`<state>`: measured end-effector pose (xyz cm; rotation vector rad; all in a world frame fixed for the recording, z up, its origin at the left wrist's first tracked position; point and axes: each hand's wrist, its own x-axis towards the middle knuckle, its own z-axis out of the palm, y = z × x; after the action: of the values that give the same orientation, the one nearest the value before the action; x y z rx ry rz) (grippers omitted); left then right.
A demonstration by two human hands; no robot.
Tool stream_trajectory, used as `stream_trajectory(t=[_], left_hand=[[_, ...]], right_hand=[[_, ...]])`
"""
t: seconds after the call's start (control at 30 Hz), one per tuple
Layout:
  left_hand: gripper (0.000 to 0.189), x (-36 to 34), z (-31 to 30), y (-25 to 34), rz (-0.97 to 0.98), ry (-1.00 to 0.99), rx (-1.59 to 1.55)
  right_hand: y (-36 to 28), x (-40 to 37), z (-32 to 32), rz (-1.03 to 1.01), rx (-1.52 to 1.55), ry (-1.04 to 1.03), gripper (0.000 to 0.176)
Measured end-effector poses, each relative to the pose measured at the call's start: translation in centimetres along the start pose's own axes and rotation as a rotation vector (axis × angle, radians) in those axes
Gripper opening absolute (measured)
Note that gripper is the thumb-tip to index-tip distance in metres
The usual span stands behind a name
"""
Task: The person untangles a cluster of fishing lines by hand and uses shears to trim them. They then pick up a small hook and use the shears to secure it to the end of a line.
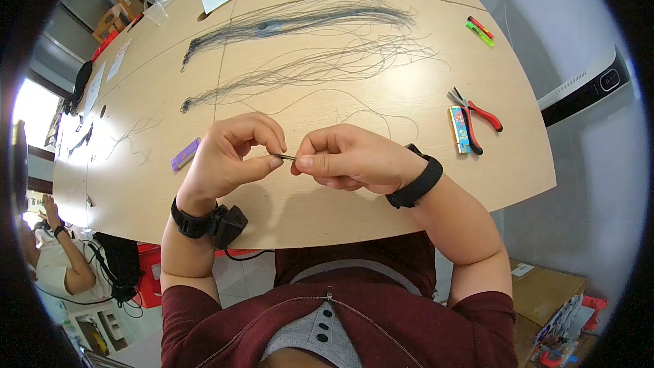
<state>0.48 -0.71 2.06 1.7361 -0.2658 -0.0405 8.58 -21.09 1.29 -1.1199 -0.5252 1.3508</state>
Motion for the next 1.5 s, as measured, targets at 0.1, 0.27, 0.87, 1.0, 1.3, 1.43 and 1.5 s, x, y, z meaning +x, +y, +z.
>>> stream_trajectory(t=[0.1, 0.27, 0.87, 1.0, 1.3, 1.43, 1.5], left_hand=[[0.007, 0.0, 0.1, 0.2, 0.006, 0.007, 0.044], [0.008, 0.0, 0.5, -0.2, 0.008, -0.019, 0.087], [0.019, 0.2, 0.9, 0.1, -0.069, 0.189, -0.141], [0.030, 0.3, 0.5, -0.4, -0.032, 0.156, -0.149], [0.038, 0.2, 0.8, 0.1, -0.062, 0.148, -0.073], [0.043, 0.1, 0.7, 0.3, -0.074, 0.155, -0.068], [0.043, 0.1, 0.7, 0.4, -0.072, 0.158, -0.072]], right_hand=[[0.2, 0.1, 0.0, -0.010, -0.029, 0.004, 0.023], [0.4, 0.2, 0.1, -0.006, -0.039, 0.011, 0.020], [-1.0, -0.7, -0.7, -0.255, -0.256, 0.341, 0.027], [-0.3, -0.3, -0.9, -0.274, -0.380, 0.301, 0.029], [0.0, 0.0, -0.7, -0.246, -0.422, 0.237, 0.028], [-0.1, -0.2, -0.7, -0.239, -0.427, 0.264, 0.027], [-0.2, -0.2, -0.6, -0.231, -0.425, 0.280, 0.027]])
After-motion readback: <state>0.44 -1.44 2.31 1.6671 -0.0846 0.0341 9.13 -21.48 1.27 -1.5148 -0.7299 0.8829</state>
